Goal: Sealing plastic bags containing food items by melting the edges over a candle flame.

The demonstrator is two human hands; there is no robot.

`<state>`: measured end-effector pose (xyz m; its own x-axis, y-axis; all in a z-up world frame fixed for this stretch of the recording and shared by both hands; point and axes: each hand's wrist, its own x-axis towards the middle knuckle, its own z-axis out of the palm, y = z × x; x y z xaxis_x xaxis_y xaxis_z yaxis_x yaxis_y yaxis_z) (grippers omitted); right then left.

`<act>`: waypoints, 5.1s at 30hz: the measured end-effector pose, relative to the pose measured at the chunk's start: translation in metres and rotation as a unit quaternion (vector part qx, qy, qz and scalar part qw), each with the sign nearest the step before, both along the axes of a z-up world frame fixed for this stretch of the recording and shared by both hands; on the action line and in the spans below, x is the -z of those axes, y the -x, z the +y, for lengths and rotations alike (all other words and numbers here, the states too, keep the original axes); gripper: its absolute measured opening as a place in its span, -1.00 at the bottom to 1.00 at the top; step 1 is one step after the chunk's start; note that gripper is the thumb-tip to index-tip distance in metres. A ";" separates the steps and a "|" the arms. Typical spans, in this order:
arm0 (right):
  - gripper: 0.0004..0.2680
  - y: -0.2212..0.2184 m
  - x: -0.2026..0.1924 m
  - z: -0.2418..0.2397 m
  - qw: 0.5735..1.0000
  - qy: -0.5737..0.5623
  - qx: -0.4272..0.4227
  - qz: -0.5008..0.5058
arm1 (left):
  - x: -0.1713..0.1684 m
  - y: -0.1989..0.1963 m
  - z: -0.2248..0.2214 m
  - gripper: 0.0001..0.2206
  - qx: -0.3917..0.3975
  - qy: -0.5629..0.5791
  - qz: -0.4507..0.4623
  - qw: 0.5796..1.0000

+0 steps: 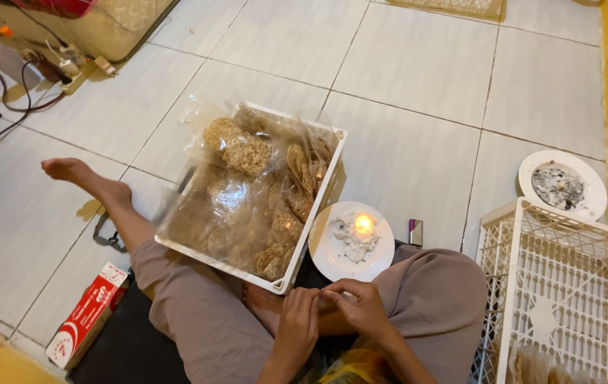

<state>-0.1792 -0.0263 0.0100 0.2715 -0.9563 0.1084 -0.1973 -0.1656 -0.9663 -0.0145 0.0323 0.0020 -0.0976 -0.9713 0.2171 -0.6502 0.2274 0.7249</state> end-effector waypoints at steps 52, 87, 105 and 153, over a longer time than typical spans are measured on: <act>-0.97 0.025 -0.001 0.008 0.992 -0.093 0.082 -0.035 | -0.009 0.008 0.002 -0.88 0.023 0.027 -0.007 0.999; -0.85 0.025 0.001 0.015 0.974 -0.181 0.058 -0.126 | -0.010 -0.021 0.007 -0.89 -0.146 0.019 0.004 0.989; -0.88 0.010 -0.008 0.020 0.989 -0.135 0.045 -0.049 | -0.014 0.006 0.005 -0.81 0.000 -0.014 0.035 0.999; -0.90 0.021 0.015 0.004 0.988 -0.090 0.104 -0.064 | -0.031 -0.016 -0.006 -0.87 0.042 -0.219 0.132 0.966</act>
